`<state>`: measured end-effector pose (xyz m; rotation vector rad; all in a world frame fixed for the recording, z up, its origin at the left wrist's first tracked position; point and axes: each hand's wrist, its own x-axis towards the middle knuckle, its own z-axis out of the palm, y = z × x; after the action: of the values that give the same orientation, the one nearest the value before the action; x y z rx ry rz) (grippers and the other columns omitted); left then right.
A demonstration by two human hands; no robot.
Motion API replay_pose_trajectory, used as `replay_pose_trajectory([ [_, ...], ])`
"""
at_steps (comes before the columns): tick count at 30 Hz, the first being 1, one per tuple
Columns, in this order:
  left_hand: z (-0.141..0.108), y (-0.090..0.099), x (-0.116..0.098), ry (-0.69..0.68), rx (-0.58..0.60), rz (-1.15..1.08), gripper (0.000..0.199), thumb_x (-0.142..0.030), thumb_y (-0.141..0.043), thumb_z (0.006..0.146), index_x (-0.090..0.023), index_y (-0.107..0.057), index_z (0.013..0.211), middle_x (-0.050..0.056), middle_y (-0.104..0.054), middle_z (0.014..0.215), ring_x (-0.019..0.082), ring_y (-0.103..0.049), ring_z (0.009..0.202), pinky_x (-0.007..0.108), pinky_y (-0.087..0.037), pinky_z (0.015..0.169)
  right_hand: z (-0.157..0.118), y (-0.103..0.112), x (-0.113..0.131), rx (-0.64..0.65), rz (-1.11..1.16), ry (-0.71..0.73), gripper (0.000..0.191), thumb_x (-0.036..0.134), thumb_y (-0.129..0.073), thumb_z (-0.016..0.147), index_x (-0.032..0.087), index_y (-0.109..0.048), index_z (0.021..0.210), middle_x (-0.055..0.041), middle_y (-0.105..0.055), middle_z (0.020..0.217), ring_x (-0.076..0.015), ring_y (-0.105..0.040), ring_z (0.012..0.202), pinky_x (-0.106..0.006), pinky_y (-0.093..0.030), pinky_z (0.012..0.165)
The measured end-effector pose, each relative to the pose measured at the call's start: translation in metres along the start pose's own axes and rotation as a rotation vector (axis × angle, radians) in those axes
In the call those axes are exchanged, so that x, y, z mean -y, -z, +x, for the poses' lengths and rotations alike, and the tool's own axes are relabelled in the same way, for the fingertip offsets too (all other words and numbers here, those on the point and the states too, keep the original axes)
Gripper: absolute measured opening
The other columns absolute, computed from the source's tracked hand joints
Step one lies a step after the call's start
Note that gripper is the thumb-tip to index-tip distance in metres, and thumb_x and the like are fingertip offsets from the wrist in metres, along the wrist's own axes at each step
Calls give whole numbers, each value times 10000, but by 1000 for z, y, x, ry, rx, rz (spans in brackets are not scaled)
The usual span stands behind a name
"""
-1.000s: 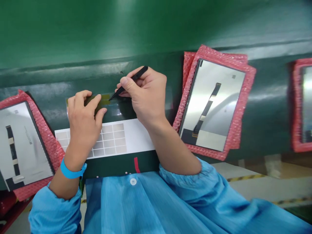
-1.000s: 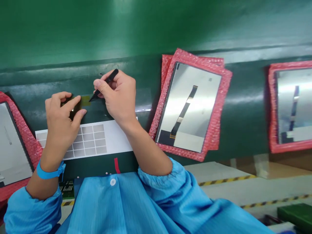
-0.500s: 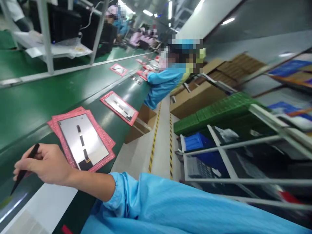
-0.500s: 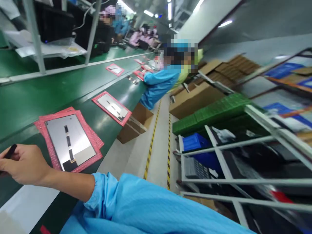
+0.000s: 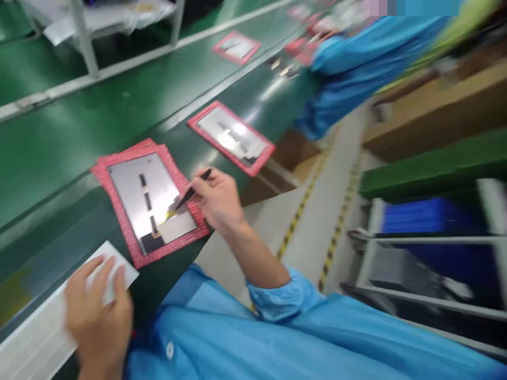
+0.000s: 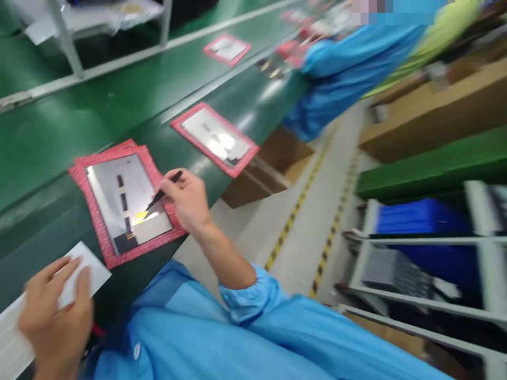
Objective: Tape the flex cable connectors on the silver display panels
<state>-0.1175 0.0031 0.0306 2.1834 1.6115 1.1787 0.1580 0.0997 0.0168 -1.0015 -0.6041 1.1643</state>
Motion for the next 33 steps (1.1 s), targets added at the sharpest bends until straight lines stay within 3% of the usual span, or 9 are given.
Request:
replay_pose_trajectory([
  [4,-11,-50,-29,51,35,76,266,-131,-695,1011,-210,-760,1257,121,-760,1223,274,-728,1141,474,-605,1012,-2,18,-17,-14,-64,18,527,451,-1058,671,231,-626,879,33,-771,681,-148,-710,503,-237,-607,506],
  [8,-10,-74,-37,58,47,55,304,-130,-674,1022,-199,-741,1310,139,-743,1284,285,-709,1210,500,-600,1051,-6,20,-20,73,-171,23,465,476,-1007,778,234,-627,892,24,-775,706,-174,-765,578,-265,-649,533],
  [13,-14,-79,-35,110,53,90,396,-166,-724,1010,-167,-695,1405,196,-672,1413,317,-667,1324,504,-606,1058,-15,9,-20,142,-224,6,424,463,-972,840,244,-612,887,30,-757,721,-192,-802,695,-309,-698,625],
  [21,-15,-78,-37,124,112,68,438,-182,-770,986,-186,-691,1417,168,-671,1415,306,-690,1287,469,-614,1037,-28,3,-26,37,-344,-38,401,440,-958,867,249,-606,882,34,-752,749,-184,-790,674,-283,-672,577],
  [25,-13,-77,-39,123,126,70,440,-172,-788,969,-171,-701,1400,173,-669,1408,319,-687,1299,465,-614,1034,-31,-1,-22,-1,-374,-26,371,375,-942,890,244,-597,854,22,-755,705,-198,-781,641,-275,-643,508],
  [28,-12,-77,-40,123,142,73,439,-178,-785,970,-167,-703,1401,176,-667,1417,334,-692,1295,492,-614,1050,-32,-4,-18,-4,-406,27,299,213,-867,938,239,-591,825,3,-749,678,-212,-759,599,-320,-646,500],
  [30,-12,-76,-41,125,147,87,439,-197,-788,974,-192,-701,1404,167,-670,1424,336,-697,1293,502,-624,1038,-33,-4,-16,-1,-449,29,289,140,-814,953,259,-588,820,0,-749,693,-236,-774,637,-357,-658,522],
  [33,-12,-76,-41,140,159,104,443,-228,-800,973,-223,-701,1404,162,-668,1436,340,-695,1306,519,-633,1043,-34,-2,-15,12,-494,31,309,164,-830,948,308,-592,812,-2,-752,735,-268,-808,742,-395,-671,568],
])
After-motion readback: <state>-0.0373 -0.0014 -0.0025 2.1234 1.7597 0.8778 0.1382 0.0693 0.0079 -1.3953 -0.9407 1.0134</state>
